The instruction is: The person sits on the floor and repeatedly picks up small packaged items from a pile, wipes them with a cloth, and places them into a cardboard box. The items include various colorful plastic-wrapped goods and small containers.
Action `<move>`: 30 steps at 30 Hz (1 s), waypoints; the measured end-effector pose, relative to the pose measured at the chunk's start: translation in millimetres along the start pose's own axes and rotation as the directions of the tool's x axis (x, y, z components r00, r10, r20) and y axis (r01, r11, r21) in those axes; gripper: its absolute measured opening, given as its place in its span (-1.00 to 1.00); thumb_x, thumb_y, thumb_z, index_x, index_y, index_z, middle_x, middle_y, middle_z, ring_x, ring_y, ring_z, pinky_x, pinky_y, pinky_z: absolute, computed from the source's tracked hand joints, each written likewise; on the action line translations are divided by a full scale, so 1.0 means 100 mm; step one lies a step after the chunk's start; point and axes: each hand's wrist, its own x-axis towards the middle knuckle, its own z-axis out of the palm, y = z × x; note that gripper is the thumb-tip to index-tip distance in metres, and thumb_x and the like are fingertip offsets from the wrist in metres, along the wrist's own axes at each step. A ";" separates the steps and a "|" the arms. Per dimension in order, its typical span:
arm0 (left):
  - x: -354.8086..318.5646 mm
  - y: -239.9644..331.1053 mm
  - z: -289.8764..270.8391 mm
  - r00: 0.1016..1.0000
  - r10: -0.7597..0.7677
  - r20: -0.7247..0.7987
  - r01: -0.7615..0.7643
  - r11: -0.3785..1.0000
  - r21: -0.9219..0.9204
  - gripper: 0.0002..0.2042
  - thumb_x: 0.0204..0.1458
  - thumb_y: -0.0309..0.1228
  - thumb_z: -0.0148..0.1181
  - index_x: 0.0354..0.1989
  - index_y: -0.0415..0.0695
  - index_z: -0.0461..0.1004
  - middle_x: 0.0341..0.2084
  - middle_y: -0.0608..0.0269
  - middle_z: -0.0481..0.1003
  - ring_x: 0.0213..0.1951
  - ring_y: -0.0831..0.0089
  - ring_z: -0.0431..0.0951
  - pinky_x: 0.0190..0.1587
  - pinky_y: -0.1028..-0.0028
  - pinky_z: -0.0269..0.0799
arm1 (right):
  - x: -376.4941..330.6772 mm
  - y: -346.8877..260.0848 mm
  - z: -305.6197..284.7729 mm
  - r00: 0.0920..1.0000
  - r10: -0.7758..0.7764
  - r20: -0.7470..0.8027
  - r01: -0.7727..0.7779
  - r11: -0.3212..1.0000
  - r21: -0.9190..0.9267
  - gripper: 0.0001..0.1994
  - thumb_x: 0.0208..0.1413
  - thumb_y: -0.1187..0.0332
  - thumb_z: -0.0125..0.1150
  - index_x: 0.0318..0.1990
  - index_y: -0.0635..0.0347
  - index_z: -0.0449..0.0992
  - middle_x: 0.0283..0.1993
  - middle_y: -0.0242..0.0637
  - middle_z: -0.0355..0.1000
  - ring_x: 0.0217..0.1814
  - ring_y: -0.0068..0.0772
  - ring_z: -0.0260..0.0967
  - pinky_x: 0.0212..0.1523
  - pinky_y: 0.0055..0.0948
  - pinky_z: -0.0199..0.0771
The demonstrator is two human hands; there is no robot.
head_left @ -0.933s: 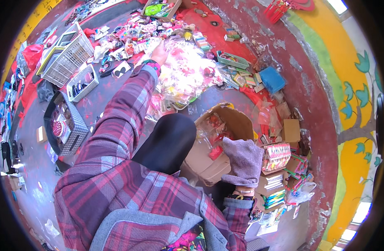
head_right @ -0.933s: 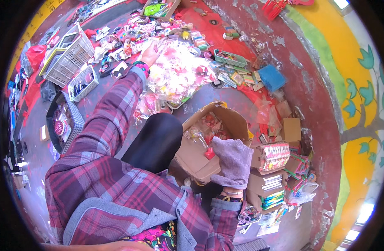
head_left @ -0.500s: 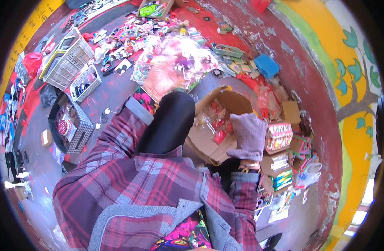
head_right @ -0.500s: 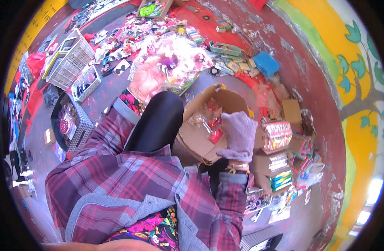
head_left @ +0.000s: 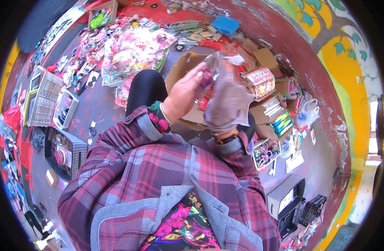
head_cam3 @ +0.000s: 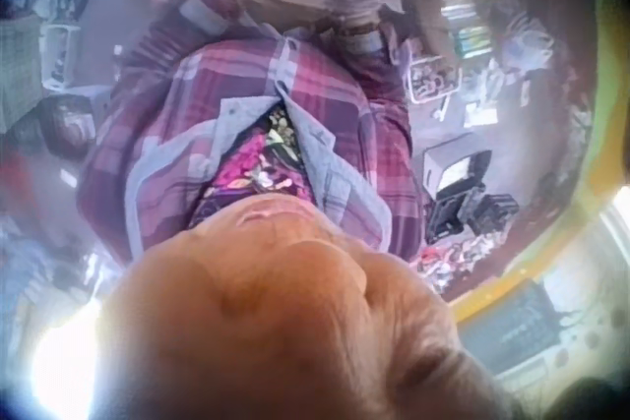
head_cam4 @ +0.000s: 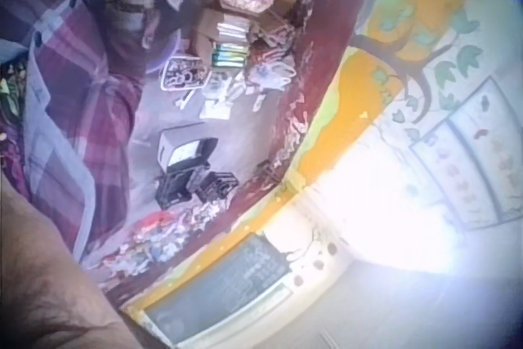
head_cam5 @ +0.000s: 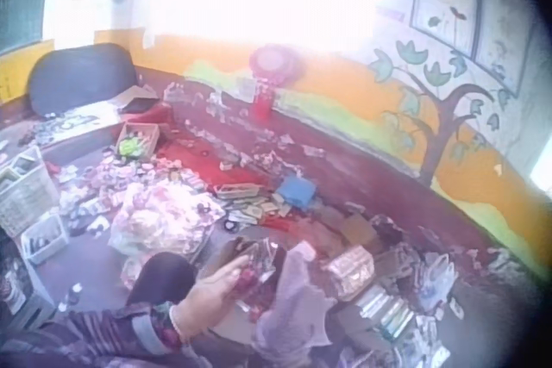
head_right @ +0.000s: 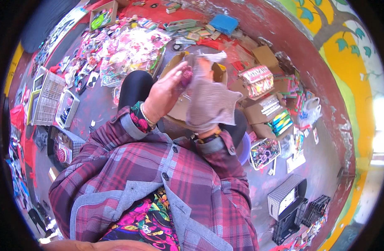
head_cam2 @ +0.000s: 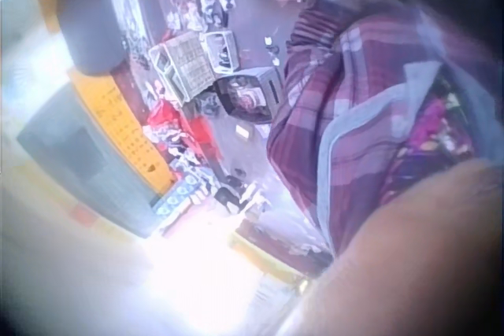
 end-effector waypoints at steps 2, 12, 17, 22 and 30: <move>-0.09 0.07 0.28 0.910 -0.414 0.015 0.328 0.698 -0.637 -0.65 0.20 -0.40 -0.23 0.15 -0.21 0.15 -0.01 0.26 0.29 0.01 0.54 0.28 0.09 0.54 0.17 | -0.03 0.05 0.25 0.990 -0.102 -0.095 0.111 0.989 0.095 -0.61 0.00 0.40 -0.04 0.06 0.11 0.32 0.18 -0.12 0.18 0.27 0.00 0.01 0.25 -0.15 -0.06; -0.21 0.18 0.27 0.838 -0.521 0.161 0.519 0.671 -0.530 -0.63 0.18 -0.37 -0.22 0.15 -0.21 0.14 0.02 0.17 0.30 0.04 0.38 0.31 0.11 0.34 0.17 | -0.03 0.12 0.13 0.964 0.248 0.094 -0.249 0.722 0.646 -0.73 0.04 0.46 -0.07 -0.06 0.20 0.37 -0.03 -0.18 0.36 -0.09 -0.30 0.37 -0.12 -0.45 0.38; -0.13 0.18 -0.01 0.828 -0.447 0.338 0.533 0.442 -0.721 -0.63 0.17 -0.38 -0.24 0.15 -0.22 0.14 0.06 0.09 0.26 0.08 0.28 0.30 0.11 0.11 0.20 | -0.06 0.35 0.17 0.931 0.231 0.283 -0.343 0.286 0.895 -0.81 0.11 0.38 -0.11 -0.14 0.18 0.33 -0.14 -0.25 0.39 -0.12 -0.41 0.37 -0.13 -0.46 0.38; -0.11 0.22 -0.24 0.858 -0.430 0.281 0.447 0.356 -0.820 -0.62 0.17 -0.38 -0.27 0.15 -0.24 0.11 0.10 -0.06 0.20 0.11 0.08 0.25 0.11 0.05 0.19 | -0.08 0.24 0.18 0.739 0.183 0.649 -0.458 -0.571 0.682 -0.61 0.20 0.11 -0.31 -0.04 0.17 0.33 -0.08 -0.26 0.38 -0.05 -0.31 0.34 -0.01 -0.38 0.33; -0.14 0.12 -0.42 0.901 -0.403 0.159 0.350 0.463 -0.814 -0.63 0.16 -0.40 -0.25 0.12 -0.27 0.14 0.07 -0.04 0.23 0.09 0.15 0.27 0.11 0.09 0.19 | -0.13 0.31 0.24 0.982 -0.062 0.180 -0.094 0.668 0.739 -0.72 0.10 0.38 -0.07 -0.02 0.19 0.31 -0.05 -0.29 0.34 -0.02 -0.28 0.30 -0.05 -0.36 0.35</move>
